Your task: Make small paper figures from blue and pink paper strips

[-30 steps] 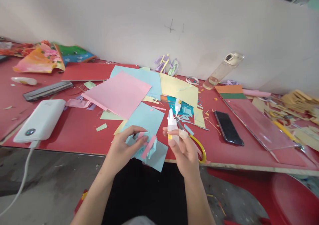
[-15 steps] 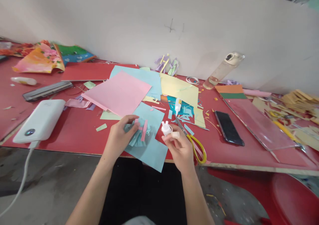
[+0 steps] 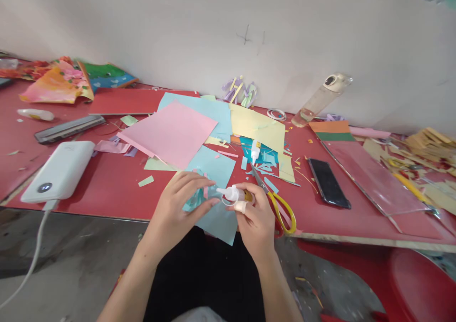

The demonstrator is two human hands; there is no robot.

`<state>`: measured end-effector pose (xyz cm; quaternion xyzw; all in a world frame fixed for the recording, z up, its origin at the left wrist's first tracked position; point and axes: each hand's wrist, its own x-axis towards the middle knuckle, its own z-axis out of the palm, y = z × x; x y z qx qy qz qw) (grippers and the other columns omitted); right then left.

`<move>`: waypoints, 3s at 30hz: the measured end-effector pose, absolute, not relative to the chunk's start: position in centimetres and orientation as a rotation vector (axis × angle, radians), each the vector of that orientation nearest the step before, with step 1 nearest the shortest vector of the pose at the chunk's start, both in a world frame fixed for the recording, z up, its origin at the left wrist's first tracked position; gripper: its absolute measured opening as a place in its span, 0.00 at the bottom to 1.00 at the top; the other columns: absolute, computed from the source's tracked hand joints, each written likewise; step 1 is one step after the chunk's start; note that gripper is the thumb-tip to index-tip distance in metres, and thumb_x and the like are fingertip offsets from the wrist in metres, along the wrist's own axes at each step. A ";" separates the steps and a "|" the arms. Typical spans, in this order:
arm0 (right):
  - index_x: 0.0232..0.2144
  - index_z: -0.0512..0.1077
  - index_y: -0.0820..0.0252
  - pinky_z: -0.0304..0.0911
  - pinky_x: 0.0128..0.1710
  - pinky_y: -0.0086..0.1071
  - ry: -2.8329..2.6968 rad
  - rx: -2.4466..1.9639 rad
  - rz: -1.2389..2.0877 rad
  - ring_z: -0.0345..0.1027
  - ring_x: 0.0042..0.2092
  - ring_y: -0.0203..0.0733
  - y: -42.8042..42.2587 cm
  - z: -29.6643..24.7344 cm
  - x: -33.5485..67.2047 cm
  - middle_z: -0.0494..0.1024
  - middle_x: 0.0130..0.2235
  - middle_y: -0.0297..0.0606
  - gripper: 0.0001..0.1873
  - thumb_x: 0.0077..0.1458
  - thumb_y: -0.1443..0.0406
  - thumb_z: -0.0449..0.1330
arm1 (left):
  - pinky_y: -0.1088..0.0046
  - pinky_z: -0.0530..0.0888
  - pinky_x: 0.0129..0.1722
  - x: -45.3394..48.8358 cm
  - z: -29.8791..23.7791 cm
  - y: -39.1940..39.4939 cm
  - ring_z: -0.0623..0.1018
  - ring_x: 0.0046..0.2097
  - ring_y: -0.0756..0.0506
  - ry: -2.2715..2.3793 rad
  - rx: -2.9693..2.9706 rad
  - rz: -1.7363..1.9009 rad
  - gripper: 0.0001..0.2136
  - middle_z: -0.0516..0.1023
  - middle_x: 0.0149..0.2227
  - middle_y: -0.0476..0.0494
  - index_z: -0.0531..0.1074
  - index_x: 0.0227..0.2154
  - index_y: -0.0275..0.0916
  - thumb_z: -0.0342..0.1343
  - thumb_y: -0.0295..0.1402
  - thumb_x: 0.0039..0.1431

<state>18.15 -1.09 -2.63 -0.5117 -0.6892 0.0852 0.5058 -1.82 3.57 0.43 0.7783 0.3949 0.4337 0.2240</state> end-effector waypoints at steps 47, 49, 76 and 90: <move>0.45 0.76 0.69 0.78 0.38 0.42 -1.777 -1.156 -0.337 0.77 0.43 0.47 -5.8 -2.6 17.5 0.82 0.40 0.51 0.17 0.55 0.83 0.65 | 0.79 0.75 0.36 -1.7 -0.7 -1.2 0.81 0.35 0.49 0.995 1.409 1.133 0.06 0.84 0.32 0.51 0.83 0.33 0.44 0.62 0.32 0.65; 0.45 0.77 0.69 0.79 0.39 0.42 -1.785 -1.151 -0.340 0.78 0.43 0.47 -5.8 -2.6 17.4 0.82 0.40 0.51 0.16 0.55 0.83 0.65 | 0.78 0.74 0.35 -1.7 -0.7 -1.3 0.80 0.34 0.49 1.036 1.265 1.083 0.07 0.82 0.30 0.50 0.83 0.31 0.42 0.64 0.36 0.63; 0.47 0.77 0.61 0.82 0.39 0.44 -1.576 -0.915 -0.120 0.79 0.48 0.50 -4.5 -4.4 17.3 0.80 0.44 0.43 0.19 0.56 0.82 0.64 | 0.83 0.66 0.19 -2.2 0.0 -0.3 0.73 0.26 0.51 0.816 0.827 0.758 0.16 0.78 0.24 0.44 0.79 0.26 0.35 0.71 0.44 0.54; 0.56 0.74 0.56 0.81 0.41 0.42 -1.560 -0.988 0.142 0.79 0.47 0.47 -4.9 -4.8 17.9 0.79 0.48 0.45 0.33 0.52 0.86 0.62 | 0.79 0.76 0.32 -2.7 1.2 -1.2 0.80 0.30 0.51 0.947 1.722 0.995 0.05 0.83 0.33 0.50 0.79 0.40 0.43 0.57 0.30 0.68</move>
